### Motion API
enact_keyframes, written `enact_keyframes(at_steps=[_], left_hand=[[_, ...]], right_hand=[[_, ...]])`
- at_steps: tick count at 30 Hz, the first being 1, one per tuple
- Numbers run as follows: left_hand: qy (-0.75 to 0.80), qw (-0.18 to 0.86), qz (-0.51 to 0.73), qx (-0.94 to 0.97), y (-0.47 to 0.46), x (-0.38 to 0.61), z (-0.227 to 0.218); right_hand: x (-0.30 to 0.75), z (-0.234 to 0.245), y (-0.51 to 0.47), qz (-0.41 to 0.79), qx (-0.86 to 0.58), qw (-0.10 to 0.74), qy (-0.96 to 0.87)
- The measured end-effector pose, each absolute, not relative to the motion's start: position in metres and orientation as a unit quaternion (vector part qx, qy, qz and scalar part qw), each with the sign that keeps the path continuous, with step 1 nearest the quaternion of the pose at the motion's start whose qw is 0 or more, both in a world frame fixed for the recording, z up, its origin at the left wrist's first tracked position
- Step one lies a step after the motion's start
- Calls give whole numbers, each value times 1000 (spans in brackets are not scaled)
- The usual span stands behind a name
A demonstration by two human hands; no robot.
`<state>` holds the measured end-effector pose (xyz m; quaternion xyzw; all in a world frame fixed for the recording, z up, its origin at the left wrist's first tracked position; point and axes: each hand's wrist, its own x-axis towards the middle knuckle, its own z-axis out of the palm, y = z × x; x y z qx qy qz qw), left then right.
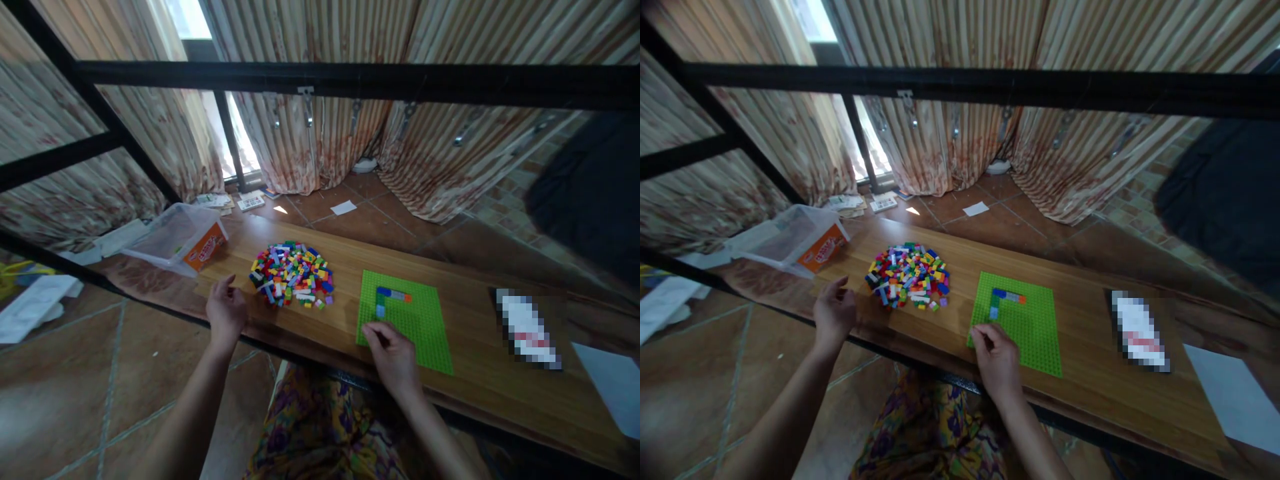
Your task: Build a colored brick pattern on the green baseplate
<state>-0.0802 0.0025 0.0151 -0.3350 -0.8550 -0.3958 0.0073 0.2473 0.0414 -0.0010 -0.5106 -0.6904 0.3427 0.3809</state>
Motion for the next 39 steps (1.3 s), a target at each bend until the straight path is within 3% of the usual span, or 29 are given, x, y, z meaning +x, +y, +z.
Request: enact_keyframes(at_steps=[6,25,30,39], left_hand=[[-852,42,-400,-334,41,-104,-4],[-859,54,-362,-358,52,-100,-24],[-857,58,-360,-363,53,-101,-26],[-856,55,-368,-360,53,-100,-28]], right_hand=[[203,-3,41,291,-464,318,-774],[72,6,69,160,-324,276,-891],[58,7,68,150,-308,242,-908],[67,-1,71,122,-321,261,-902]])
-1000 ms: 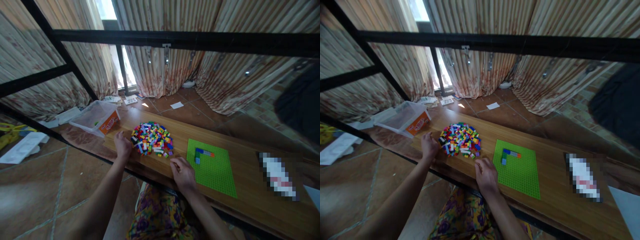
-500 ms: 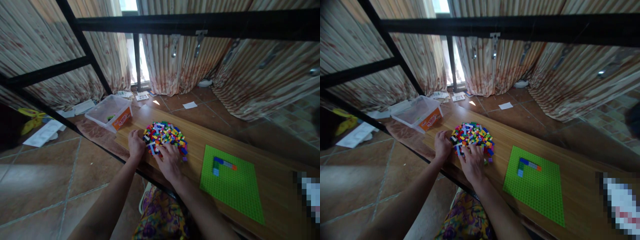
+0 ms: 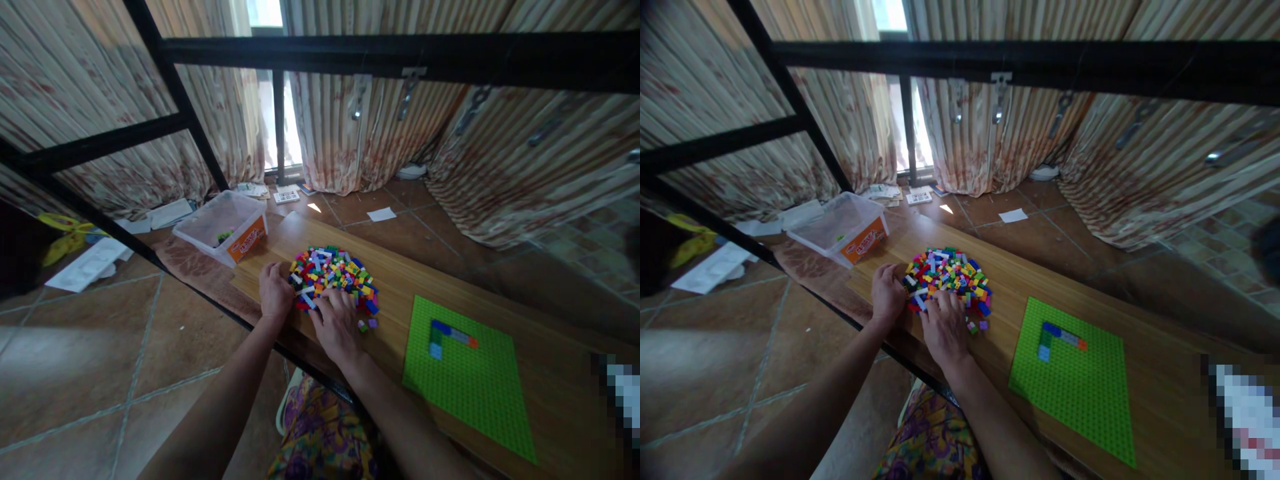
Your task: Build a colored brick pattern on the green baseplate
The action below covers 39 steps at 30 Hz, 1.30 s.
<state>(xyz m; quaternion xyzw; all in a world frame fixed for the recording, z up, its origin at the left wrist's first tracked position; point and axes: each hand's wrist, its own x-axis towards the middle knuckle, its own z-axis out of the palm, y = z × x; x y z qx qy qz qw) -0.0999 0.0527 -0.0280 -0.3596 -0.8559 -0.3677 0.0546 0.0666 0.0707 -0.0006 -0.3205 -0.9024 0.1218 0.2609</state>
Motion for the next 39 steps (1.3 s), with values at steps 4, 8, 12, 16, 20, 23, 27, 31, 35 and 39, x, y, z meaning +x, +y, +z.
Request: enact_keyframes(at_steps=[4,8,12,16,20,23,27,31,35,39], left_hand=[[-856,52,-366,-360,52,-99,-26],[-855,53,-366,-362,52,-100,-26],[-856,54,-369,-358,52,-101,-26],[-853,52,-372,-362,52,-101,-26],[-852,59,-371,-365,51,-102,-26],[-850,61,-377,-363,51,-102,-26],[-848,57,-382,-363,51,-102,-25],[-848,56,-386,-360,50,-102,-25],[-844,55,-397,-356,50,-101,-24],[-841,53,-407,-353,50,-101,-22]], right_hand=[[71,-3,69,109,-326,276,-897],[83,-4,70,110,-344,299,-883],[106,-8,72,101,-368,321,-867],[131,-12,70,81,-391,328,-856],[148,-14,67,63,-426,314,-846],[155,-17,66,61,-442,306,-841],[163,-22,68,64,-451,317,-832],[169,-19,75,85,-454,338,-820],[168,-11,92,103,-479,333,-805],[160,-9,110,108,-508,284,-806]])
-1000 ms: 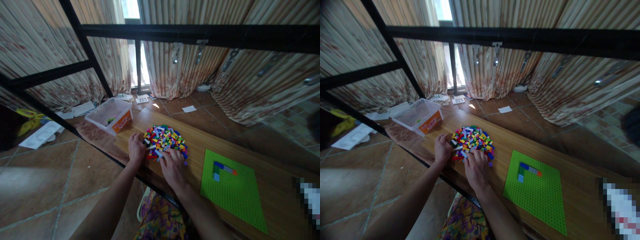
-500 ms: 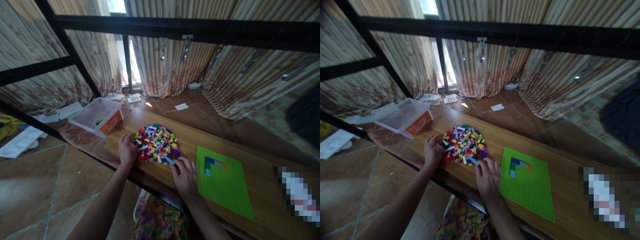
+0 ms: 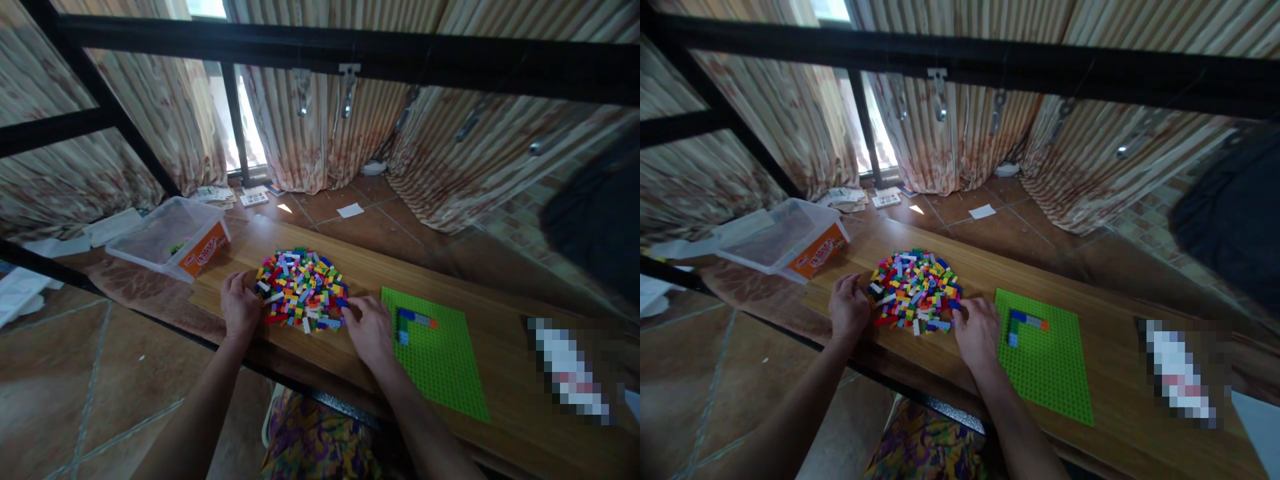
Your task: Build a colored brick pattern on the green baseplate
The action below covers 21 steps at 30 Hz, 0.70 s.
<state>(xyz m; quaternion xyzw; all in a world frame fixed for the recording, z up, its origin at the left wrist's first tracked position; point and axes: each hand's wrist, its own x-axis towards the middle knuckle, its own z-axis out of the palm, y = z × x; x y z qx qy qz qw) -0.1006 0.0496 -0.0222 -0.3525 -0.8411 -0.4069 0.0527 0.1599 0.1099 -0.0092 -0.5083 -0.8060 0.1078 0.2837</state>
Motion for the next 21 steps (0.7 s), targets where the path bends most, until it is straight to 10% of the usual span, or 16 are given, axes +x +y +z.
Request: enact_keyframes(at_steps=[21], left_hand=[[-830,72,-432,-345,45,-107,-17]], right_hand=[[266,-1,87,180,-502,348,-771]])
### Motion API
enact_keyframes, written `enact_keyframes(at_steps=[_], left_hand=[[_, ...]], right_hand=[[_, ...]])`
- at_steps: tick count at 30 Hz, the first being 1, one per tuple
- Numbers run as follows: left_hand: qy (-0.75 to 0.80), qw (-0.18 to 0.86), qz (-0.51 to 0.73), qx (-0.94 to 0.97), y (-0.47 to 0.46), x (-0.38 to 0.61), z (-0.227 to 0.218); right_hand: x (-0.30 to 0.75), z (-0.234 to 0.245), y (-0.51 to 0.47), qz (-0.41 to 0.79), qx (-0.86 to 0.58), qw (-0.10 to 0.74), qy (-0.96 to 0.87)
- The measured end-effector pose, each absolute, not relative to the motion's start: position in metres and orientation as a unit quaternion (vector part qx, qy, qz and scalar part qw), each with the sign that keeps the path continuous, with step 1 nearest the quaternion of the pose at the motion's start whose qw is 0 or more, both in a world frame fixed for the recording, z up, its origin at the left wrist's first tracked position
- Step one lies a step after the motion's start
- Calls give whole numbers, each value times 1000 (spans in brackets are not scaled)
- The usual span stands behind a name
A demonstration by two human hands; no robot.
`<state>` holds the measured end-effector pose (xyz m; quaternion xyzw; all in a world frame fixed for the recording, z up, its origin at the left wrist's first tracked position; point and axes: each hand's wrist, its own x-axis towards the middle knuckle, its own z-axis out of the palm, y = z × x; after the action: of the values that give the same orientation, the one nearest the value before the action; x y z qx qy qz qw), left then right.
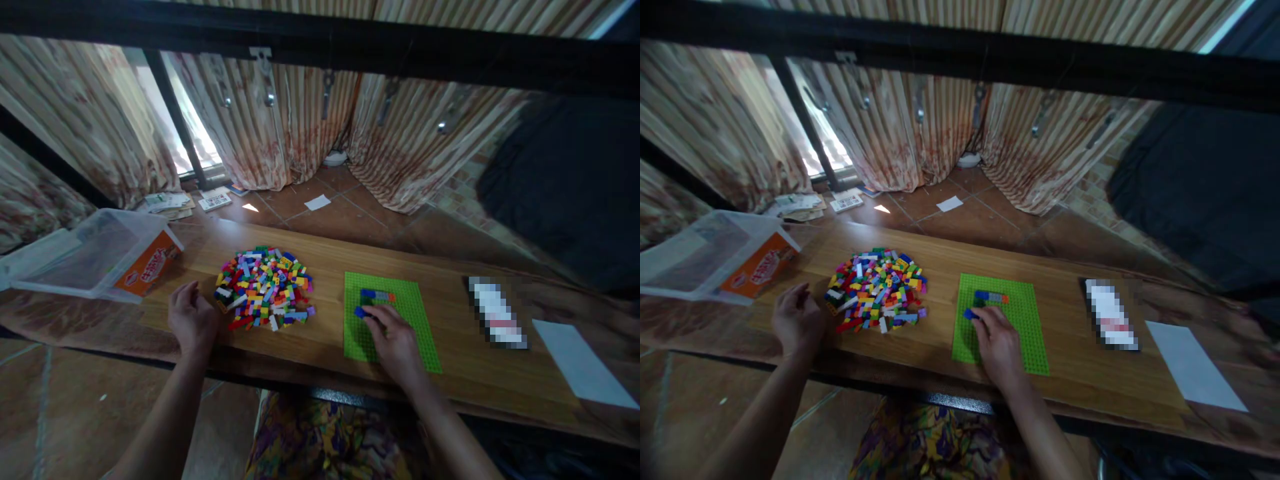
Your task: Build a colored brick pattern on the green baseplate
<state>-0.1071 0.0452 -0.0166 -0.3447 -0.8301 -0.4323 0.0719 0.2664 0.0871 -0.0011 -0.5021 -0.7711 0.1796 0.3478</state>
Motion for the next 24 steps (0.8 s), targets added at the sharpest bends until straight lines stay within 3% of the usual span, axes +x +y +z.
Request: enact_keyframes(at_steps=[6,9,15,24], left_hand=[[-793,142,-472,-359,41,-73,-1],[-730,112,-487,-467,39,-22,11],[-603,-46,-373,-703,37,86,8],[-546,-51,-250,-798,53,136,-23]], right_hand=[[319,-14,92,161,-510,310,-786],[315,-14,98,149,-482,302,-809],[312,-12,104,148,-445,296,-832],[314,-19,109,148,-433,305,-835]])
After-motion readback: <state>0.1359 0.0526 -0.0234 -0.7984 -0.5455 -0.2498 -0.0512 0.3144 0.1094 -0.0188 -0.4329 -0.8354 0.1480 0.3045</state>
